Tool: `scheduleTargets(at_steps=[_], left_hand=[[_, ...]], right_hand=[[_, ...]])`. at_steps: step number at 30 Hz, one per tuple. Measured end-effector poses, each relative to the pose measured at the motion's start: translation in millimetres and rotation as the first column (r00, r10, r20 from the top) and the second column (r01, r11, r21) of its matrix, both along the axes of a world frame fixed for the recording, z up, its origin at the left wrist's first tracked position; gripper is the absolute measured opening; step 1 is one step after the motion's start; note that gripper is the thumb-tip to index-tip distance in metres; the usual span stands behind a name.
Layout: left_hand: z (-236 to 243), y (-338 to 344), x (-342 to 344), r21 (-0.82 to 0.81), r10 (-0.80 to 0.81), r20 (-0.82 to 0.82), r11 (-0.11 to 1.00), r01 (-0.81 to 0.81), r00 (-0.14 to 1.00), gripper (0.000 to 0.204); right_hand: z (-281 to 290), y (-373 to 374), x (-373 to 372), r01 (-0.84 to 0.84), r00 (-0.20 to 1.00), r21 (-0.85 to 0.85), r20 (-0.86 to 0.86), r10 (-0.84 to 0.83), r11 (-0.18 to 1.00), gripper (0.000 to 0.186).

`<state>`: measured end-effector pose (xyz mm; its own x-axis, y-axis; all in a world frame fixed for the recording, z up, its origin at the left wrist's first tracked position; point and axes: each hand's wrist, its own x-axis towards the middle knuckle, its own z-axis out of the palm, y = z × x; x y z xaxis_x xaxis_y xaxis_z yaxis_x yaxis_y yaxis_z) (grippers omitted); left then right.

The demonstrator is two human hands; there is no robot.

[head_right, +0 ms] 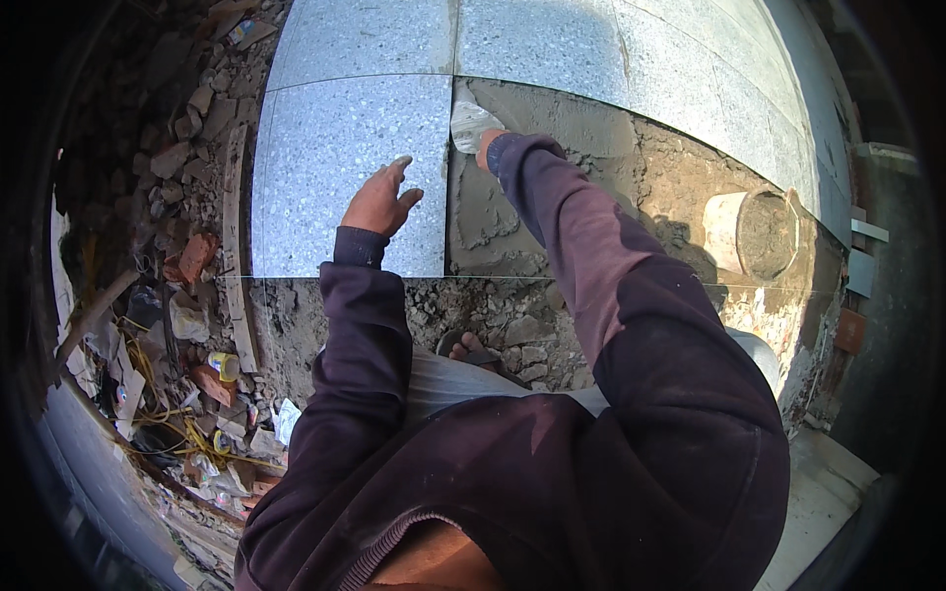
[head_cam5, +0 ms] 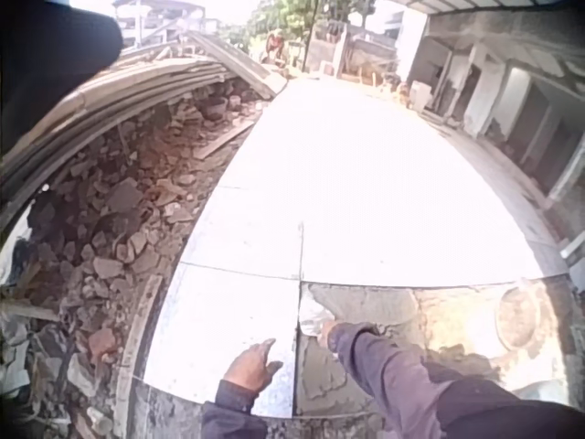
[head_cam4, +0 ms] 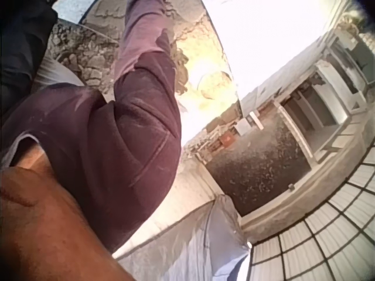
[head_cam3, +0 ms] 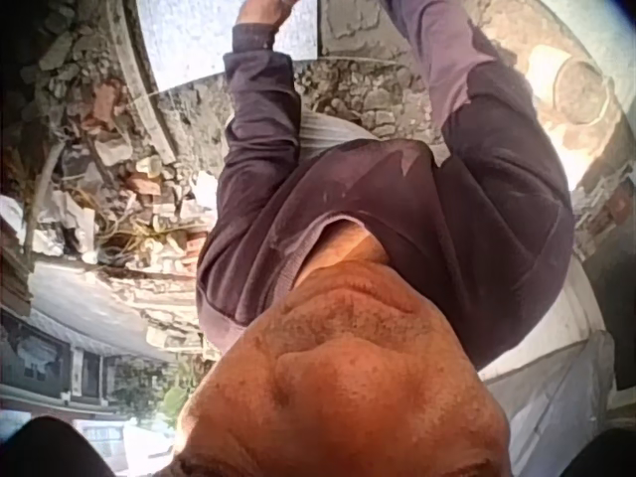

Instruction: Spreading mortar with a trowel and placing a floor tile.

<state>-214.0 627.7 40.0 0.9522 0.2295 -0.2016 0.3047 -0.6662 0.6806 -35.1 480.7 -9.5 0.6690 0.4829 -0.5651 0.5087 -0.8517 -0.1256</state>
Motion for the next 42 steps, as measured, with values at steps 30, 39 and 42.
scheduleTargets(at_steps=[30,39,42], left_hand=[[-14,-15,23,0.007,-0.075,-0.081,0.997,0.075,0.994,0.049],[-17,-31,42,0.015,-0.183,-0.050,0.983,0.184,0.982,0.057],[-19,-29,42,0.015,-0.181,-0.031,0.983,0.181,0.983,0.055]], right_hand=[[-22,-103,66,0.338,0.933,0.016,0.128,-0.338,0.941,0.031],[-33,-230,97,0.505,0.836,0.099,0.193,-0.514,0.857,0.029],[-29,-237,52,0.936,0.339,0.268,-0.515,-0.787,0.228,0.028]])
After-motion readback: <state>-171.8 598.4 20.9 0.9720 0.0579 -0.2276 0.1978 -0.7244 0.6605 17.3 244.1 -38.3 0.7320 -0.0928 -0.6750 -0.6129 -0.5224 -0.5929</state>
